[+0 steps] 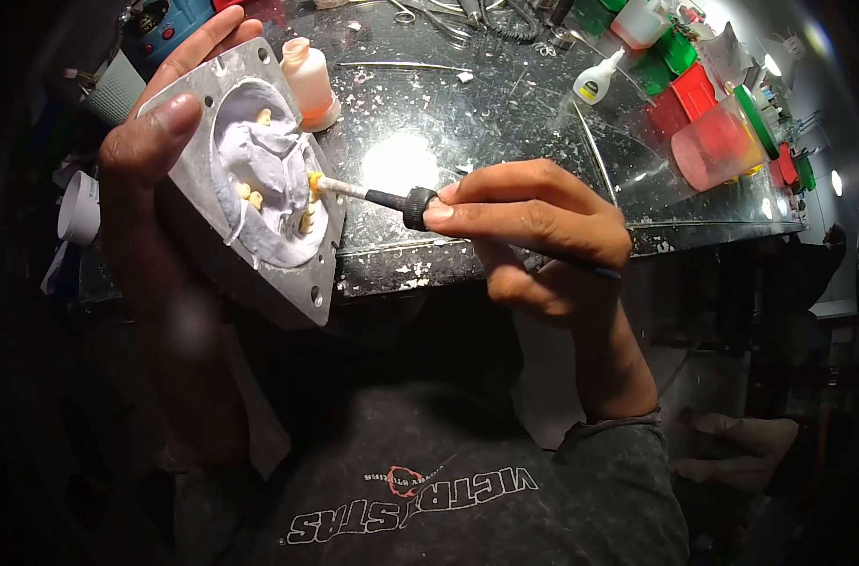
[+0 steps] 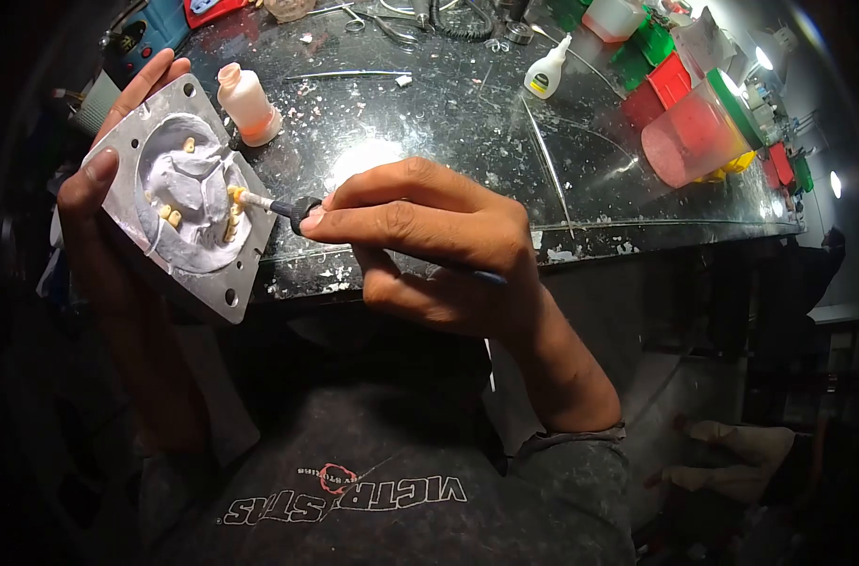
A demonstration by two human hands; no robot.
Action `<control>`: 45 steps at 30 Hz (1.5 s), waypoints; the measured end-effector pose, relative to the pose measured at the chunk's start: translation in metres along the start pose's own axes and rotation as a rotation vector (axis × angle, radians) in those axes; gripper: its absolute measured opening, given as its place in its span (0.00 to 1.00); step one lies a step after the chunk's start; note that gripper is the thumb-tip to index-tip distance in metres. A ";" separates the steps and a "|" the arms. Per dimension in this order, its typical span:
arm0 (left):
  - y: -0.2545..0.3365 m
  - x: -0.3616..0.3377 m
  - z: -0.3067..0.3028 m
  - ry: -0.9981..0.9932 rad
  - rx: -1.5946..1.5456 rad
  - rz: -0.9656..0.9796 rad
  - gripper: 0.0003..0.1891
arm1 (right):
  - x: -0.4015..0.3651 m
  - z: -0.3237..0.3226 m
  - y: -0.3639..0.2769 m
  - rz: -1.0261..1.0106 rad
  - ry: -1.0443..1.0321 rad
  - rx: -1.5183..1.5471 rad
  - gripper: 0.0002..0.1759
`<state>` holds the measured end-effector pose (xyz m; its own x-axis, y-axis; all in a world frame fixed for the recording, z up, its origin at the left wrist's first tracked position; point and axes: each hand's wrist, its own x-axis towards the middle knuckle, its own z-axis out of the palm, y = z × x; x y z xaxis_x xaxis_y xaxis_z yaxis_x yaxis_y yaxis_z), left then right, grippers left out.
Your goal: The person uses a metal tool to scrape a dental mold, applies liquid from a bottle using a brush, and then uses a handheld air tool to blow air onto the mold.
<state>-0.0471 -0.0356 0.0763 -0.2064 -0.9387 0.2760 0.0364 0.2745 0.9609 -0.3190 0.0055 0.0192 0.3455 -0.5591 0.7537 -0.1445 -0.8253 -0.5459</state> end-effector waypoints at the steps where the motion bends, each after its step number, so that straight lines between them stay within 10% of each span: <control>1: -0.001 0.000 0.001 0.019 0.000 0.011 0.54 | 0.001 0.001 -0.003 0.014 -0.006 0.038 0.25; 45: -0.002 0.002 0.018 0.177 -0.231 0.015 0.48 | 0.035 -0.007 -0.006 0.064 0.025 -0.086 0.18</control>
<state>-0.0654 -0.0342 0.0750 -0.0313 -0.9621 0.2707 0.2643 0.2532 0.9306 -0.3129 -0.0099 0.0516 0.3097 -0.6121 0.7276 -0.2449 -0.7908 -0.5610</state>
